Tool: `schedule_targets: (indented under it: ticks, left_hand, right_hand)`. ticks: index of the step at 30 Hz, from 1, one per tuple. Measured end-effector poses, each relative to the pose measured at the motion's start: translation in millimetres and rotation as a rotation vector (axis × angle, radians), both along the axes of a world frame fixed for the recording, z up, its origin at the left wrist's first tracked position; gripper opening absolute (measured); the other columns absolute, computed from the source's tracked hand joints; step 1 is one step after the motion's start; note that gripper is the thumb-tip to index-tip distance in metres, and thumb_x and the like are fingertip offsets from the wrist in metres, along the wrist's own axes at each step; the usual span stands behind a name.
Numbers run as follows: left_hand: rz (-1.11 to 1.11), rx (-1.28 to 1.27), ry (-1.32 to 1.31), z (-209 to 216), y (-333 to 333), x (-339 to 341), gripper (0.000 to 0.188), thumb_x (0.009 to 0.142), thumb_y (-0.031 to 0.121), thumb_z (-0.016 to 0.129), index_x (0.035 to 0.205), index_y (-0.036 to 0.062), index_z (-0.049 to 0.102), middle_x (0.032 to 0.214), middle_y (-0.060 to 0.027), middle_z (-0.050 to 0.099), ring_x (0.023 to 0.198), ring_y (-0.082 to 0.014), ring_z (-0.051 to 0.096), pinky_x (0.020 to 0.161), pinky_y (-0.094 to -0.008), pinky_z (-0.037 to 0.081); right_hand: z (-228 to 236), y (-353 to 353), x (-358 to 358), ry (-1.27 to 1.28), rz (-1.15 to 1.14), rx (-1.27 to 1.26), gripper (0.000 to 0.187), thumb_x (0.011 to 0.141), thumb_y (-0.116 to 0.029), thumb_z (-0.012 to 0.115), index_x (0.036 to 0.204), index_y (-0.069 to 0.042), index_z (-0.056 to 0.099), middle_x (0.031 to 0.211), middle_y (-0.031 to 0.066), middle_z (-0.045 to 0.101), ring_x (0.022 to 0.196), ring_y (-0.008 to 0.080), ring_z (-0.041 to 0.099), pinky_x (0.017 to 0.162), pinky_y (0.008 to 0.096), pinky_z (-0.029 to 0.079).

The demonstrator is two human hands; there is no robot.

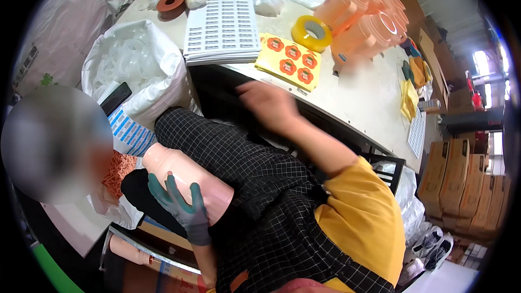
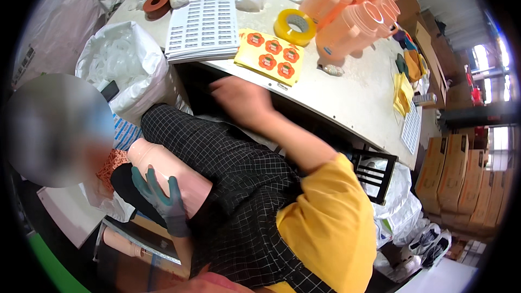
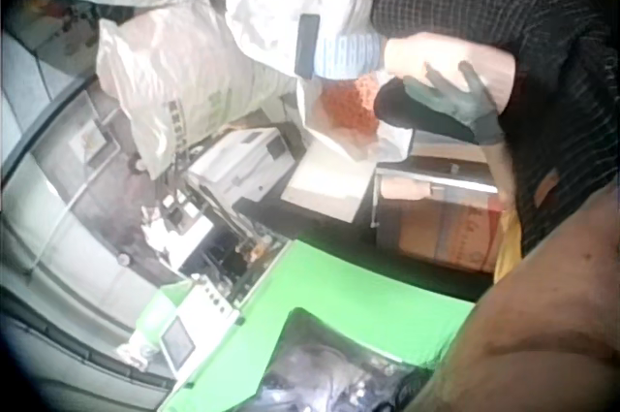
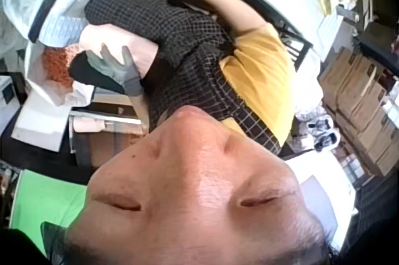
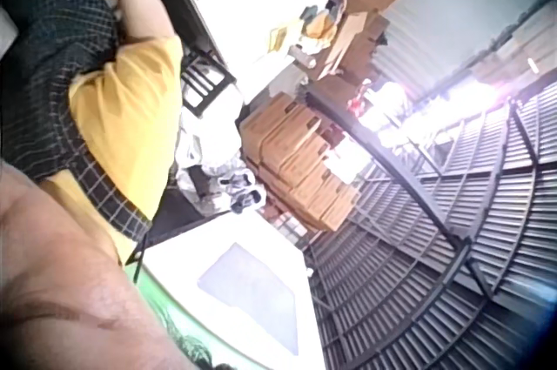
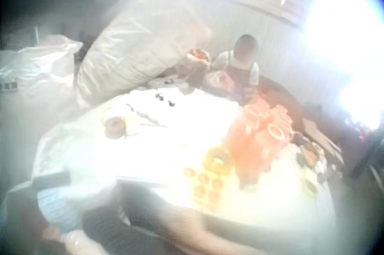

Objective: The person applies adhesive labels to the side and bottom of plastic jugs, then stacks them onto the work surface.

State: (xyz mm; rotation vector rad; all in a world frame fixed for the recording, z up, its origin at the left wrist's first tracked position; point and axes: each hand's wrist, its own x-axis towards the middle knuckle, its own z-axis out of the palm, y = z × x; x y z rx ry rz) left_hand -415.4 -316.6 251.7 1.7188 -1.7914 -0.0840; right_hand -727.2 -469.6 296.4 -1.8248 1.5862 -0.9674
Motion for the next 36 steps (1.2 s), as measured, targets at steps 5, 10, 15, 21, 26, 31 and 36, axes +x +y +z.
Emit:
schedule_targets:
  ticks: [5, 10, 15, 21, 26, 31, 36]
  left_hand:
    - [0.021, 0.116, 0.02, 7, -8, 2, 0.067, 0.091, 0.028, 0.078, 0.149, 0.0083, 0.052, 0.162, -0.0226, 0.038, 0.147, -0.044, 0.039, 0.119, -0.0567, 0.035]
    - [0.056, 0.202, -0.108, 22, -18, 17, 0.058, 0.086, 0.028, 0.082, 0.135, 0.0069, 0.06, 0.15, -0.0212, 0.049, 0.135, -0.0428, 0.048, 0.113, -0.0557, 0.041]
    - [-0.1, 0.132, -0.008, 62, -66, 13, 0.059, 0.087, 0.028, 0.08, 0.137, 0.0046, 0.059, 0.143, -0.019, 0.058, 0.133, -0.0411, 0.053, 0.114, -0.0549, 0.04]
    - [-0.571, -0.01, -0.222, 62, -212, -100, 0.077, 0.092, 0.051, 0.07, 0.153, 0.0092, 0.049, 0.164, -0.0157, 0.04, 0.152, -0.0407, 0.034, 0.127, -0.0573, 0.026]
    - [-0.586, -0.03, -0.285, 5, -286, -150, 0.086, 0.091, 0.058, 0.068, 0.159, 0.0118, 0.045, 0.169, -0.0128, 0.034, 0.158, -0.0408, 0.025, 0.131, -0.058, 0.017]
    - [-0.604, 0.011, -0.249, -15, -285, -156, 0.084, 0.091, 0.056, 0.07, 0.159, 0.0124, 0.044, 0.167, -0.012, 0.037, 0.158, -0.0396, 0.026, 0.131, -0.0586, 0.015]
    - [-0.586, 0.042, -0.266, -15, -284, -154, 0.085, 0.092, 0.056, 0.068, 0.16, 0.0131, 0.042, 0.169, -0.0113, 0.035, 0.159, -0.0381, 0.024, 0.132, -0.0582, 0.014]
  right_hand:
    - [-45, 24, -258, 0.872, -0.523, -0.219, 0.037, 0.09, -0.003, 0.064, 0.125, -0.011, 0.072, 0.127, 0.0152, 0.071, 0.112, 0.038, 0.067, 0.096, 0.0464, 0.055]
    - [-77, 38, -287, 0.644, -0.648, -0.14, 0.039, 0.1, -0.008, 0.059, 0.138, -0.011, 0.064, 0.132, 0.0154, 0.069, 0.118, 0.0357, 0.065, 0.102, 0.045, 0.052]
    - [-42, -20, -213, 0.124, -0.573, -0.241, 0.039, 0.105, -0.012, 0.058, 0.143, -0.01, 0.054, 0.132, 0.0173, 0.065, 0.123, 0.0323, 0.064, 0.107, 0.0421, 0.049]
    - [5, -182, -67, 0.116, -0.107, -0.33, 0.02, 0.101, -0.021, 0.067, 0.118, -0.011, 0.071, 0.111, 0.0138, 0.063, 0.102, 0.0353, 0.066, 0.089, 0.0421, 0.053]
    - [-14, -296, -24, 0.421, -0.197, -0.286, 0.019, 0.095, -0.031, 0.071, 0.106, -0.016, 0.077, 0.11, 0.0067, 0.067, 0.108, 0.0295, 0.066, 0.087, 0.0444, 0.056]
    - [-28, -332, -30, 0.574, -0.207, -0.278, 0.015, 0.093, -0.028, 0.072, 0.1, -0.016, 0.076, 0.109, 0.0055, 0.067, 0.11, 0.0279, 0.065, 0.088, 0.0441, 0.058]
    - [-35, -332, -23, 0.585, -0.15, -0.334, 0.022, 0.096, -0.028, 0.068, 0.113, -0.021, 0.08, 0.113, 0.006, 0.068, 0.109, 0.0285, 0.066, 0.092, 0.0435, 0.057]
